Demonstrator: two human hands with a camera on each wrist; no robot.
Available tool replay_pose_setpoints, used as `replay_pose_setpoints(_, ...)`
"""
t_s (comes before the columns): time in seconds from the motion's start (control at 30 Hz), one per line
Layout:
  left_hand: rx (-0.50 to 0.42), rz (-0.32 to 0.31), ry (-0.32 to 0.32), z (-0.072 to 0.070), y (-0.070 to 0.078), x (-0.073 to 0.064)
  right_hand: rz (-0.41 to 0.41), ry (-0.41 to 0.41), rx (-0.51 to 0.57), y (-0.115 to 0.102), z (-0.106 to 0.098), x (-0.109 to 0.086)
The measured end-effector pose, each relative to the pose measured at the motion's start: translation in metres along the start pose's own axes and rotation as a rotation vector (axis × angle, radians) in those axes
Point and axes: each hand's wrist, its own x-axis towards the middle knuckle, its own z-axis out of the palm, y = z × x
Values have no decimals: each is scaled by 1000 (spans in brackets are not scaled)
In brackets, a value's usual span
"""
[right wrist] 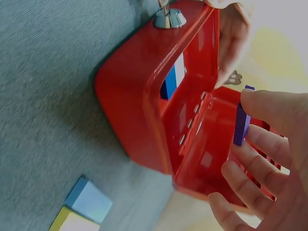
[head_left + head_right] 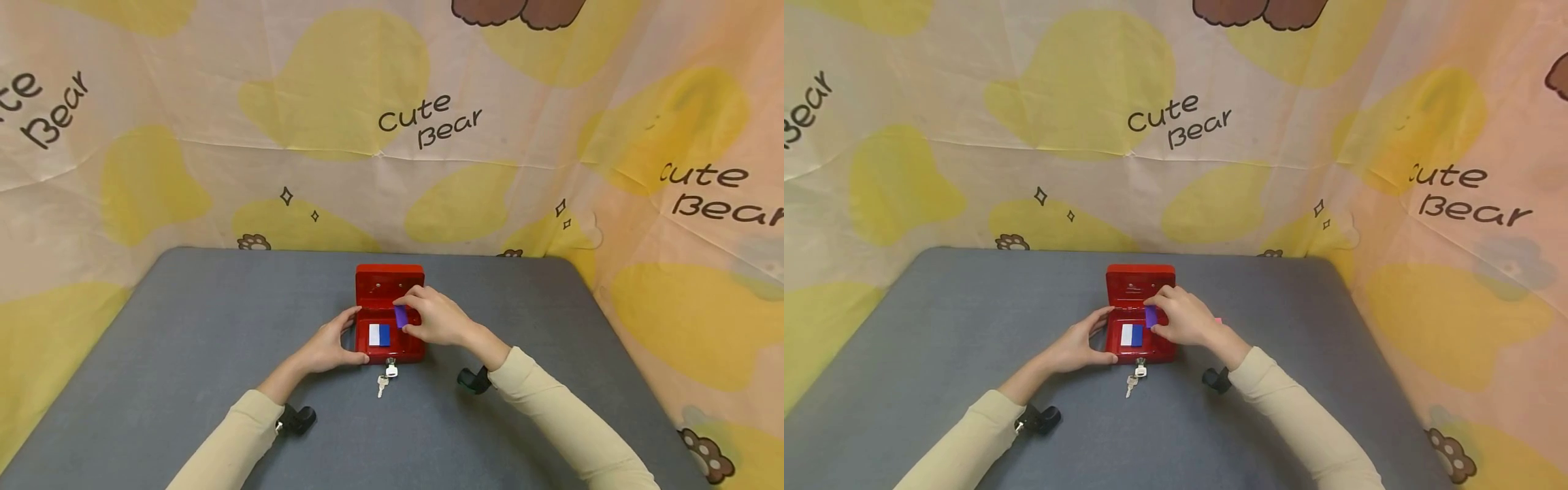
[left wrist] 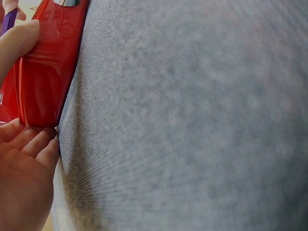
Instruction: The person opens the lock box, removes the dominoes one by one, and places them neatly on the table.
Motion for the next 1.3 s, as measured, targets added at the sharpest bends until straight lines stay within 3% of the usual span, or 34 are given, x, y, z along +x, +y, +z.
replay_pose_setpoints(0.2,6,-21,4,1,-1,0,3,14,12,11,-3,-11)
replay_pose_setpoints(0.97,0,8,1,0,-1,0,105,2,103,52,-1,-50)
replay_pose_setpoints(1.3,7,-18,8,1,-3,2,76,24,108,68,2,-64)
